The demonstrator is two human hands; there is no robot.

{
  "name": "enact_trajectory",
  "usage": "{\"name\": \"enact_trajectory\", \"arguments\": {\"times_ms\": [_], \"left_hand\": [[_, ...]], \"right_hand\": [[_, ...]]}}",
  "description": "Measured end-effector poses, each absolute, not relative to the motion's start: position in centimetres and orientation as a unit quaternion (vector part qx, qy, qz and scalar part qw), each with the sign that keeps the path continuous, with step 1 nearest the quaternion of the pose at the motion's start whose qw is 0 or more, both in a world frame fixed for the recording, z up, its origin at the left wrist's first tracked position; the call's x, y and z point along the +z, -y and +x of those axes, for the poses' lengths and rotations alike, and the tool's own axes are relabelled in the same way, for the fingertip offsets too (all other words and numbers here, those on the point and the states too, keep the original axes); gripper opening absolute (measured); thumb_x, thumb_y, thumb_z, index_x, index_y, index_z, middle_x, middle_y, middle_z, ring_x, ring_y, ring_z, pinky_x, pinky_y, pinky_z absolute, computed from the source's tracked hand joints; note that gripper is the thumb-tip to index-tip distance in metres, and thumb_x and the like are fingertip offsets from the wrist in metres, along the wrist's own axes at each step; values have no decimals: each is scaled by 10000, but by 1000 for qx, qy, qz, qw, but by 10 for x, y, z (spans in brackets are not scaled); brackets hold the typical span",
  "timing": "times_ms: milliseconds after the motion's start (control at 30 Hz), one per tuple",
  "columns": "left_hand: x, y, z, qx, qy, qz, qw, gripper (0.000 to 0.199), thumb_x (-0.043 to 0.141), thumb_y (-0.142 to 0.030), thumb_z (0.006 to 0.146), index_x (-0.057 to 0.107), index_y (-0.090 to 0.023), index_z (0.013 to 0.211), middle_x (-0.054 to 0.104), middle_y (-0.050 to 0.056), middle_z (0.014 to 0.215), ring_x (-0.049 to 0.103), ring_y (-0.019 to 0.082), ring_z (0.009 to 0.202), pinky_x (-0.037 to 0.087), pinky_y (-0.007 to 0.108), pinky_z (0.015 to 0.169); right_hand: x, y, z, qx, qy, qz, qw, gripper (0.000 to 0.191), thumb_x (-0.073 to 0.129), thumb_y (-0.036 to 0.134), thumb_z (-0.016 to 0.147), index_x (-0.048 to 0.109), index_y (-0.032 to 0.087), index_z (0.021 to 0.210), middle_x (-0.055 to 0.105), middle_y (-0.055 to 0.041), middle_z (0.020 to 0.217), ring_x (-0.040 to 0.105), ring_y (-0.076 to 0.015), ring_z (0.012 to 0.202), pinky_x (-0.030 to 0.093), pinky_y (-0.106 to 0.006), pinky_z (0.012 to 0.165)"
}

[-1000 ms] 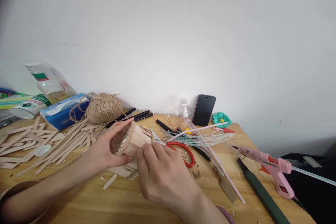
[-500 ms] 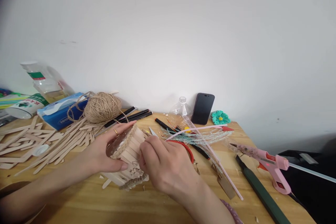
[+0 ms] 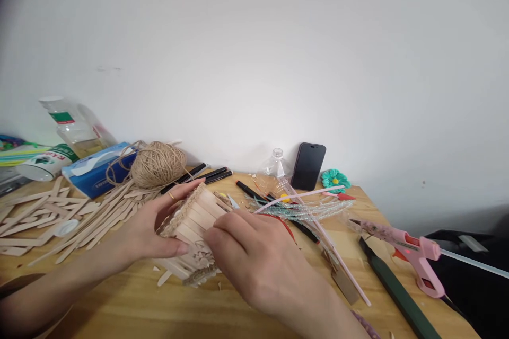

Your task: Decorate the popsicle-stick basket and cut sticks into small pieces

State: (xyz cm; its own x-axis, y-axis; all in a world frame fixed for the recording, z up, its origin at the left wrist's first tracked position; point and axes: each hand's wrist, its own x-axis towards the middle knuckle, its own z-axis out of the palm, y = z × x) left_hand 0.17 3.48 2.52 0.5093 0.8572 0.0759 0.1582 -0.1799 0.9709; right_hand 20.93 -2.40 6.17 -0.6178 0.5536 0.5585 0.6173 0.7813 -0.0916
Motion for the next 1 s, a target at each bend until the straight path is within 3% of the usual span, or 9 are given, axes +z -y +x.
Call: {"name": "enact_trajectory", "arguments": {"times_ms": [200, 533, 667, 767, 1000], "left_hand": [[31, -29, 7, 321, -398, 677, 530, 905, 792, -278, 551, 380, -209, 1354, 390, 100, 1421, 391, 306, 1288, 244, 453, 1118], [31, -28, 10, 310, -398, 687, 523, 897, 787, -265, 569, 376, -214, 1364, 390, 105, 1419, 382, 293, 1298, 244, 444, 1120], [28, -29, 6, 315, -377, 681, 543, 909, 800, -291, 569, 376, -232, 1371, 358, 96, 1453, 351, 306, 1319, 223, 464, 1125], [24, -31, 3, 325, -356, 682, 550, 911, 810, -318, 562, 388, -243, 1367, 360, 89, 1455, 340, 322, 1322, 221, 481, 1122], [24, -30, 1, 318, -343, 697, 544, 893, 799, -294, 599, 362, -270, 1377, 348, 71, 1463, 329, 295, 1334, 215, 466, 1129]], "right_hand": [[68, 31, 209, -99, 913, -325, 226, 325, 324, 87, 937, 627, 125, 827, 617, -66, 710, 535, -172, 623, 428, -291, 549], [56, 25, 204, -156, 897, -347, 226, 325, 357, 70, 884, 558, 158, 644, 521, -18, 606, 432, -137, 513, 367, -260, 461], [53, 21, 210, -165, 869, -364, 291, 215, 412, 61, 842, 546, 156, 703, 573, -25, 646, 509, -135, 558, 402, -244, 481], [54, 23, 214, -95, 854, -383, 340, 168, 443, 25, 812, 520, 169, 773, 613, -18, 707, 555, -117, 610, 447, -214, 533], [64, 31, 210, 18, 849, -393, 352, 168, 470, 63, 862, 591, 170, 909, 632, -32, 799, 598, -126, 703, 477, -219, 605]]}}
